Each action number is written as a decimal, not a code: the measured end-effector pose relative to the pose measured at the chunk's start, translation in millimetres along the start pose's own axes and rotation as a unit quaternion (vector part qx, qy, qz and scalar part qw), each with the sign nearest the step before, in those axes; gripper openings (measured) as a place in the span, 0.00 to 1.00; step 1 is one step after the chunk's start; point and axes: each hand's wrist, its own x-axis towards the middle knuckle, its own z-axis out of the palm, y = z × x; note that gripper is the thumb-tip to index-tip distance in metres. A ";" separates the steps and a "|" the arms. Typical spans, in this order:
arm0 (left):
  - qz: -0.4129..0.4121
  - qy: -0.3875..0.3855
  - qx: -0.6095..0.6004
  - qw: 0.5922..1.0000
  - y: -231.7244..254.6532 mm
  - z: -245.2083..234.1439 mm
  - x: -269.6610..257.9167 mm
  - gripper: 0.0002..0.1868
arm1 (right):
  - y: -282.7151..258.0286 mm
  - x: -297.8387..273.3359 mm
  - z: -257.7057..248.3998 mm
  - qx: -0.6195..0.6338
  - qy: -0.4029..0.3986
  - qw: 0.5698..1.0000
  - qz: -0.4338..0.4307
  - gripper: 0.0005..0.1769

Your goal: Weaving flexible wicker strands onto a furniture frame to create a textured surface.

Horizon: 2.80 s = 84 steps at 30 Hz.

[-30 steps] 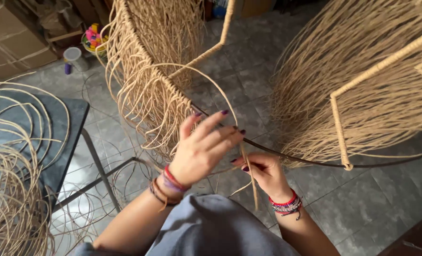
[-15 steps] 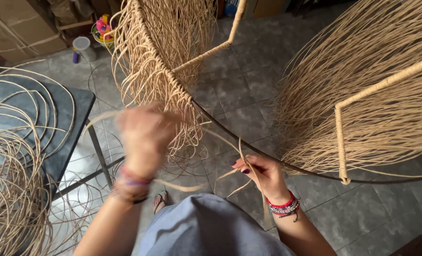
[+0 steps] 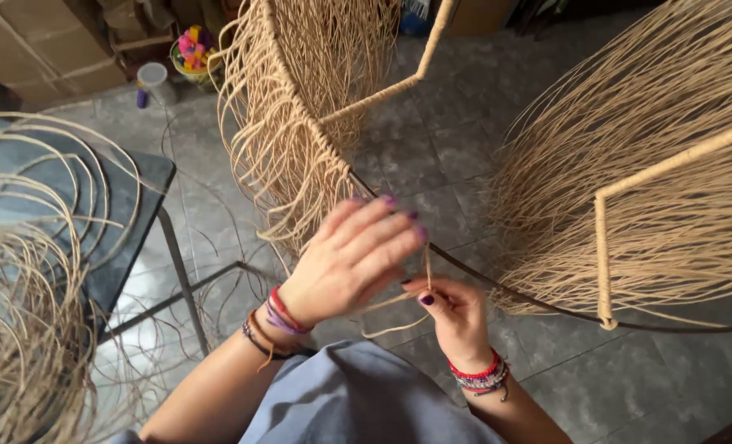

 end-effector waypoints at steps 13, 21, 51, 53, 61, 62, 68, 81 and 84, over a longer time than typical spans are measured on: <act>-0.105 0.024 -0.417 0.902 -1.8 16.9 49.8 0.24 | -43.1 -1.9 82.0 0.136 0.211 0.965 -0.082 0.12; -0.139 0.032 -0.348 0.927 -13.6 14.0 74.1 0.11 | 1.4 -16.5 92.7 0.067 0.274 0.957 -0.070 0.08; -0.114 0.136 -0.627 0.759 -0.3 21.2 82.2 0.27 | 7.3 -12.4 53.7 -0.167 0.034 0.985 -0.022 0.17; -0.052 0.139 -0.546 0.824 0.4 7.7 52.9 0.27 | 0.5 -12.7 48.0 -0.181 -0.005 0.983 -0.019 0.12; -0.221 0.158 -0.833 0.483 21.3 33.7 -10.1 0.28 | -90.2 2.1 35.4 -0.522 -0.156 0.826 -0.146 0.20; -0.245 0.160 -0.850 0.438 19.3 33.3 -8.7 0.28 | -113.9 4.3 34.0 -0.548 -0.072 0.812 -0.185 0.16; -0.307 0.152 -0.883 0.321 16.8 59.0 -32.6 0.27 | -94.1 26.9 17.6 -0.596 -0.024 0.792 -0.130 0.07; -0.179 0.408 -0.687 0.573 -55.1 51.0 -10.4 0.25 | -77.0 36.4 -11.3 -0.627 0.036 0.764 -0.149 0.08; -0.246 0.110 -0.508 0.818 -67.2 73.9 -44.8 0.18 | -74.7 38.2 -16.9 -0.609 0.032 0.780 -0.140 0.08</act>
